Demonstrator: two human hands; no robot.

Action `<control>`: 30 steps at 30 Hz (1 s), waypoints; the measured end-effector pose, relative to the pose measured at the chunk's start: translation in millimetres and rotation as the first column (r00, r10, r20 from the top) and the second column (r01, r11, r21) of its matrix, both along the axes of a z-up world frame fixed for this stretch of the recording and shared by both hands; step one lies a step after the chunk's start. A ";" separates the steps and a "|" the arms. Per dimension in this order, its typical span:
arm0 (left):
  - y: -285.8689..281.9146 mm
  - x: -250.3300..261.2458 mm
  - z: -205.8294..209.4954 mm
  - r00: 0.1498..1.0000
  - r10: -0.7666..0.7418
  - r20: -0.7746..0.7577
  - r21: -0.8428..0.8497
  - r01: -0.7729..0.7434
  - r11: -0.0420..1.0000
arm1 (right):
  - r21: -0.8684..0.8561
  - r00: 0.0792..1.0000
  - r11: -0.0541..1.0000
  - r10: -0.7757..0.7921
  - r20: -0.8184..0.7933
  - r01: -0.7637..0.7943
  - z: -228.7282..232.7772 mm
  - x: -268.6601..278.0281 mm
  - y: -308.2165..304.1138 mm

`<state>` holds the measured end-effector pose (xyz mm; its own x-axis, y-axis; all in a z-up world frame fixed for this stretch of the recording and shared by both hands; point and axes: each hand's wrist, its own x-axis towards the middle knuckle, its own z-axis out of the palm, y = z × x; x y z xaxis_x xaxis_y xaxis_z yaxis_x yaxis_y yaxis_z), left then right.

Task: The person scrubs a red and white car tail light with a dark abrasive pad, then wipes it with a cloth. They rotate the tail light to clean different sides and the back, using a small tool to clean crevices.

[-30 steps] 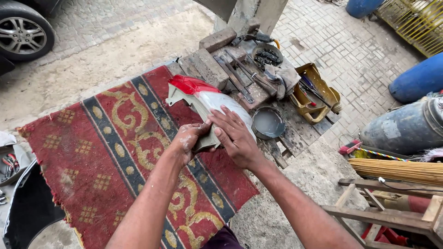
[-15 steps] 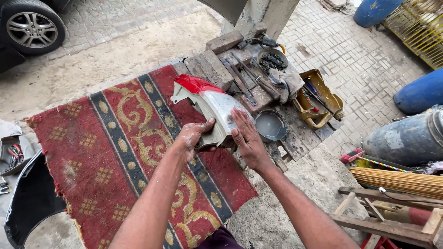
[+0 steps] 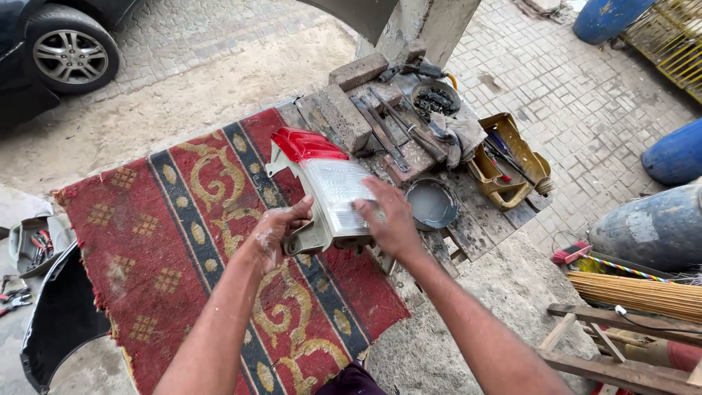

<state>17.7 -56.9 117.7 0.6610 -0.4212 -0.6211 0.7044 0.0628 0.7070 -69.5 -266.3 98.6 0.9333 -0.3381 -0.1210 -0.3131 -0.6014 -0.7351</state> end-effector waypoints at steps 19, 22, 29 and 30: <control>-21.2 34.1 41.6 0.728 -0.602 0.328 0.586 0.343 0.734 | 0.858 0.938 0.399 -0.255 -0.235 0.324 -2.4 16.2 -17.3; -20.8 39.6 38.9 0.693 -0.646 0.320 0.598 0.381 0.705 | 0.832 0.917 0.419 -0.314 -0.244 0.365 9.2 14.7 -18.5; -22.2 60.5 41.9 0.228 -0.966 0.125 0.840 0.494 0.225 | 0.788 0.858 0.342 -0.254 -0.448 0.512 41.5 16.2 12.1; -21.7 62.6 36.9 0.112 -0.992 0.051 0.873 0.477 0.099 | 0.810 0.847 0.260 -0.248 -0.470 0.526 41.0 12.7 18.0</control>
